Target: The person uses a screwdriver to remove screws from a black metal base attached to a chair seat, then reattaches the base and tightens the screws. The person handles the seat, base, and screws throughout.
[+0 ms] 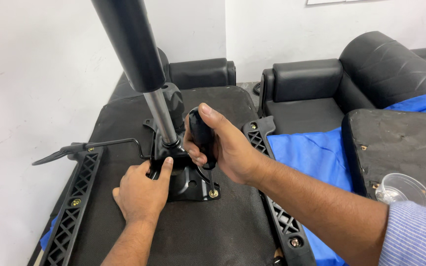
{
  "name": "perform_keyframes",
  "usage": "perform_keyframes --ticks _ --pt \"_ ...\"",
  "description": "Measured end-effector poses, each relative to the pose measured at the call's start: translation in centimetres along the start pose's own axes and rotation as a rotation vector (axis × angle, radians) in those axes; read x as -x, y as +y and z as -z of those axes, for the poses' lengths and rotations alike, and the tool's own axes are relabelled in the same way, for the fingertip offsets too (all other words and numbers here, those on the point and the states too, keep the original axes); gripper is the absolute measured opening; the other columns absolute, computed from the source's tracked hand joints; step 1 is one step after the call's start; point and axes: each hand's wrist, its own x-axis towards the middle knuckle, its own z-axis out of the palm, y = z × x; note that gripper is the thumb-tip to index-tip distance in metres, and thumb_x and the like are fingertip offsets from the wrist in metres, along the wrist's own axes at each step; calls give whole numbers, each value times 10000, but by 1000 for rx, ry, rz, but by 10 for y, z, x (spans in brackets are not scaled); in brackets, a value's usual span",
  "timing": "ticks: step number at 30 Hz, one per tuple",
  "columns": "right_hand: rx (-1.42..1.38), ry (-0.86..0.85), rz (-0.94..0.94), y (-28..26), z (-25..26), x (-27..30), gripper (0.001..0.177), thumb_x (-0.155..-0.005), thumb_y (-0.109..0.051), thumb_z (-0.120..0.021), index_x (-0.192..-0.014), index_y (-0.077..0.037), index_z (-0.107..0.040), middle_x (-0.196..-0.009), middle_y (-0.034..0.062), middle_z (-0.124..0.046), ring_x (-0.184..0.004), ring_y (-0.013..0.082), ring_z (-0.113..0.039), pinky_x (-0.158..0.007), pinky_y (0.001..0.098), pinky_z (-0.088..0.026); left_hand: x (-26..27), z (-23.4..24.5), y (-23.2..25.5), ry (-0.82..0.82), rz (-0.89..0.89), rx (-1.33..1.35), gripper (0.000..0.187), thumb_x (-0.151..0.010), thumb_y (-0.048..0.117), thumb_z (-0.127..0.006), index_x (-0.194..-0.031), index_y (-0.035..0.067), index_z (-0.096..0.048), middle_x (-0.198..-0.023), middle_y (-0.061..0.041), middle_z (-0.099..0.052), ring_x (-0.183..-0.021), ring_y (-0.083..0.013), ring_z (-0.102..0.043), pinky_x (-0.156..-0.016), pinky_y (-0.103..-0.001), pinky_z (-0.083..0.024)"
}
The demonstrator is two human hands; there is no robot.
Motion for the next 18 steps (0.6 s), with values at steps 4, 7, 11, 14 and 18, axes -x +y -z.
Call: perform_keyframes --ticks 4,7,11,14,18 --pt "29 21 -22 -2 -3 -4 559 -1035 -592 -409 -951 -69 -587 -729 54 -582 -680 149 -558 -690 340 -500 -1 -2 -4 59 -35 5 541 -910 645 -621 -1086 159 -782 -1017 -53 -707 -1033 -219 -655 -981 -477 -394" --pt "52 3 -45 -9 -4 -3 525 -1010 -544 -427 -964 -57 -615 -770 71 -638 -718 167 -612 -750 349 -538 0 -2 -2 25 -14 22 516 -915 630 -619 -1079 172 -791 -1021 -43 -712 -1034 -213 -659 -1013 -477 -385" --pt "8 -10 -47 -11 -6 -3 506 -1019 -522 -451 -961 -49 -619 -761 58 -612 -678 158 -564 -707 334 -503 1 0 -1 31 -16 35 525 -912 630 -624 -1077 157 -781 -1007 -43 -712 -1015 -208 -662 -1009 -476 -385" --pt "-34 -56 13 -8 -4 -6 546 -1055 -560 -445 -962 -49 -616 -721 32 -559 -635 129 -515 -650 310 -473 2 1 -1 35 -24 38 515 -910 628 -624 -1052 160 -785 -1005 -37 -710 -1025 -209 -652 -1013 -481 -383" --pt "-16 36 6 -3 -4 -4 499 -1031 -585 -461 -992 -98 -565 -718 39 -541 -611 121 -487 -605 310 -456 1 3 0 15 -22 14 514 -922 637 -614 -1020 166 -796 -1011 -41 -705 -1051 -207 -642 -1033 -483 -381"
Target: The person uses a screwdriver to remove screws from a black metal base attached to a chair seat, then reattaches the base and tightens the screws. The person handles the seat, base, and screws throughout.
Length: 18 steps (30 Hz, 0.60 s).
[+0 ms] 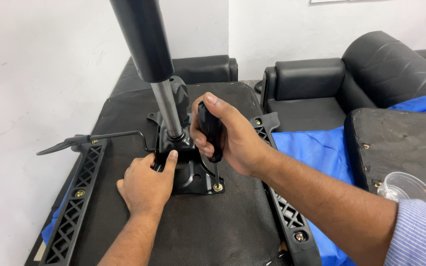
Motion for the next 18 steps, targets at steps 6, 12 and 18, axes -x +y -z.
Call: perform_keyframes --ticks 6,12,18 --pt "67 -5 -5 -6 -3 0 506 -1006 -579 -498 -977 -82 -589 -808 76 -620 -677 159 -595 -688 340 -535 1 0 -2 37 -26 39 500 -891 625 -633 -1048 172 -777 -1028 -55 -709 -1065 -224 -642 -993 -484 -391" --pt "109 -55 -25 -15 2 0 522 -1027 -542 -449 -991 -55 -633 -829 80 -662 -723 172 -624 -721 355 -569 1 -1 -3 51 -21 45 502 -888 623 -646 -1009 156 -786 -1054 -63 -713 -1082 -234 -643 -991 -477 -401" --pt "-11 -163 7 -10 10 -3 572 -1089 -576 -418 -992 -57 -638 -762 44 -577 -686 154 -560 -675 326 -519 1 0 -2 28 -19 23 493 -901 627 -634 -975 163 -783 -1012 -61 -707 -1060 -225 -642 -982 -477 -394"
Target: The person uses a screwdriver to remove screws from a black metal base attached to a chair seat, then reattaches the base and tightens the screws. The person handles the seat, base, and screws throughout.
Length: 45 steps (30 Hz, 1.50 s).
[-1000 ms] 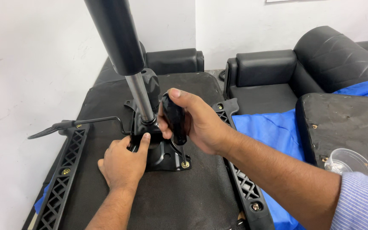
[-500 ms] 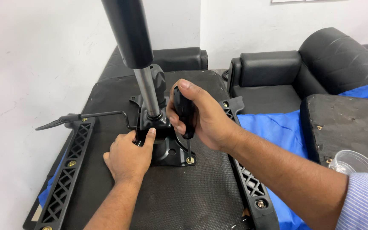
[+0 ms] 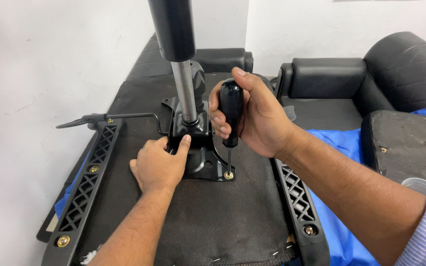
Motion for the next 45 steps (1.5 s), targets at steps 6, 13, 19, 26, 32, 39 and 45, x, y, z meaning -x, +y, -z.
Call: perform_keyframes --ticks 6,13,19,26,32,39,45 --pt "19 22 31 3 -2 2 487 -1068 -563 -439 -967 -105 -571 -777 81 -592 -686 172 -564 -674 343 -521 3 0 0 2 -18 27 454 -914 596 -634 -962 170 -781 -982 -41 -708 -1003 -204 -648 -978 -465 -393" --pt "11 -32 16 2 -1 1 579 -1076 -593 -424 -943 -60 -610 -764 65 -583 -680 163 -558 -686 346 -515 2 -1 0 -8 0 0 490 -917 618 -632 -964 151 -772 -964 -44 -693 -984 -200 -643 -972 -454 -400" --pt "-22 -8 40 7 1 1 567 -1059 -625 -410 -969 -95 -588 -737 41 -557 -649 138 -531 -646 324 -483 0 -2 0 -6 3 20 478 -909 612 -628 -979 163 -778 -990 -46 -690 -1016 -207 -639 -992 -469 -392" --pt "61 29 -19 0 0 -1 579 -1013 -640 -421 -951 -90 -591 -756 74 -600 -705 174 -610 -742 364 -570 0 -2 0 17 1 29 537 -883 629 -649 -1094 147 -755 -1042 -66 -698 -1044 -225 -646 -1012 -488 -387" --pt "-6 53 -93 -2 3 -3 627 -1031 -658 -366 -947 -82 -600 -753 56 -571 -666 160 -551 -666 345 -507 -3 1 2 -46 51 23 569 -885 648 -624 -1152 163 -754 -1076 -57 -705 -1077 -217 -649 -1060 -482 -383" --pt "-79 65 -19 5 5 -3 544 -1044 -639 -432 -983 -111 -548 -758 62 -558 -669 157 -534 -665 333 -492 -7 -3 -4 -51 30 17 609 -876 668 -615 -1190 160 -736 -1084 -38 -699 -1081 -207 -649 -1047 -465 -398" --pt "10 105 -71 -2 -1 -4 553 -991 -608 -428 -960 -78 -581 -802 62 -611 -714 165 -605 -710 347 -554 -8 -5 -5 -31 15 7 639 -873 670 -619 -1231 149 -711 -1083 -46 -694 -1077 -206 -648 -1037 -464 -393"
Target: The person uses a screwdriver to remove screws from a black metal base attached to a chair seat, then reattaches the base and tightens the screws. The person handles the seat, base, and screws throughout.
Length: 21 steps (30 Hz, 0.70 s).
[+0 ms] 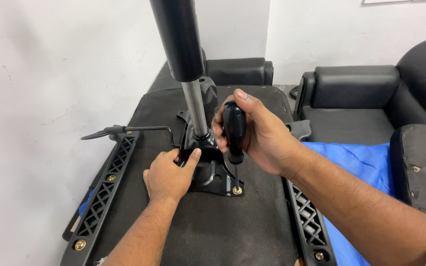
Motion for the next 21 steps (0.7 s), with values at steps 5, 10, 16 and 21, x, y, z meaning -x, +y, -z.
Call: perform_keyframes --ticks 5,10,16,21 --pt "-33 -44 -7 1 -1 0 591 -1044 -603 -409 -970 -54 -614 -759 58 -587 -671 154 -567 -667 331 -527 3 3 3 -44 31 -17 602 -891 663 -604 -1194 158 -735 -1078 -46 -701 -1076 -198 -654 -1059 -457 -393" --pt "-85 -84 79 7 0 1 521 -1075 -575 -431 -1017 -82 -589 -756 60 -575 -674 145 -549 -663 320 -503 3 4 4 -15 11 -8 609 -886 659 -613 -1201 151 -727 -1085 -49 -696 -1068 -207 -654 -1040 -471 -396" --pt "14 -21 46 0 -2 2 465 -1019 -526 -462 -1000 -80 -593 -816 70 -620 -744 157 -622 -737 333 -577 5 3 3 5 2 -6 601 -887 654 -619 -1185 145 -735 -1071 -54 -701 -1055 -213 -658 -1037 -473 -396" --pt "38 14 26 1 -4 3 492 -1019 -540 -440 -982 -76 -598 -794 58 -608 -696 142 -591 -653 326 -542 6 4 4 -47 35 -12 574 -905 650 -610 -1140 147 -756 -1053 -50 -718 -1032 -204 -675 -1041 -450 -405"
